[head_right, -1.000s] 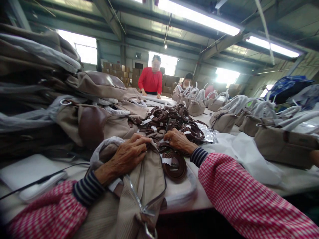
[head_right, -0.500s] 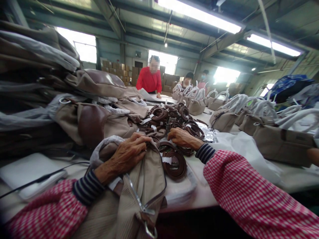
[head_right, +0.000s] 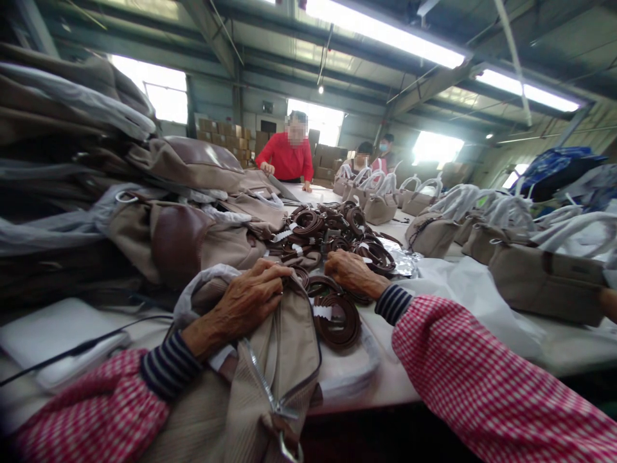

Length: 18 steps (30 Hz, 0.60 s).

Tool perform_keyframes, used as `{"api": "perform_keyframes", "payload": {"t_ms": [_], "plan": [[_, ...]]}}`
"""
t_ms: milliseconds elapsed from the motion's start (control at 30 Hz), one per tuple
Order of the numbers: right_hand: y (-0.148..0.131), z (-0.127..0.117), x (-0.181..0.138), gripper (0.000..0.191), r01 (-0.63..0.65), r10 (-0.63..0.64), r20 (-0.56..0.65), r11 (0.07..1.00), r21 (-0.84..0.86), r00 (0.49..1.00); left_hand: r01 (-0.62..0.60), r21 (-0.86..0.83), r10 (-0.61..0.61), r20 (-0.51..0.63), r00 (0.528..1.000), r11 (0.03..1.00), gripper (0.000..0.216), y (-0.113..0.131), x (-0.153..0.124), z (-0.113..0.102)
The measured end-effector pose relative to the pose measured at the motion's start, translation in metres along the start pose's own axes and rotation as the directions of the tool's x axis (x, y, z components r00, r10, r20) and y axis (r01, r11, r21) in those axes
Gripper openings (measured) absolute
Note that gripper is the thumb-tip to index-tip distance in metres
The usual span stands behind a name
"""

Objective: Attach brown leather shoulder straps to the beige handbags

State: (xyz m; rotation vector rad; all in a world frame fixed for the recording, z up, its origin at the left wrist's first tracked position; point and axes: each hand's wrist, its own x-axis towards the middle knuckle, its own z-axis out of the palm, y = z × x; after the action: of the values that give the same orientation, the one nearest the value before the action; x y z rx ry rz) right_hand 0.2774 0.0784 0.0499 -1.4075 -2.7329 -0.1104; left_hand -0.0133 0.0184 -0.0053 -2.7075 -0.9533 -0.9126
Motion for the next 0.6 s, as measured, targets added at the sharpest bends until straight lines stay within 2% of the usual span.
{"api": "perform_keyframes", "payload": {"t_ms": [267,400,600], "plan": [[0.009,0.002,0.003,0.018,-0.054,0.080,-0.142,0.983,0.178,0.987,0.008,-0.008,-0.008,-0.001,1.000,1.000,0.009,0.001,0.000,-0.001],[0.008,0.009,0.003,0.025,-0.093,0.156,-0.226,0.958,0.270,0.961,0.004,-0.002,-0.004,0.003,1.000,1.000,0.009,0.001,0.000,0.000],[-0.009,0.009,0.001,0.031,-0.087,0.175,-0.338,0.961,0.261,0.925,0.001,0.001,-0.001,0.007,1.000,1.000,0.008,0.001,0.000,-0.002]]}}
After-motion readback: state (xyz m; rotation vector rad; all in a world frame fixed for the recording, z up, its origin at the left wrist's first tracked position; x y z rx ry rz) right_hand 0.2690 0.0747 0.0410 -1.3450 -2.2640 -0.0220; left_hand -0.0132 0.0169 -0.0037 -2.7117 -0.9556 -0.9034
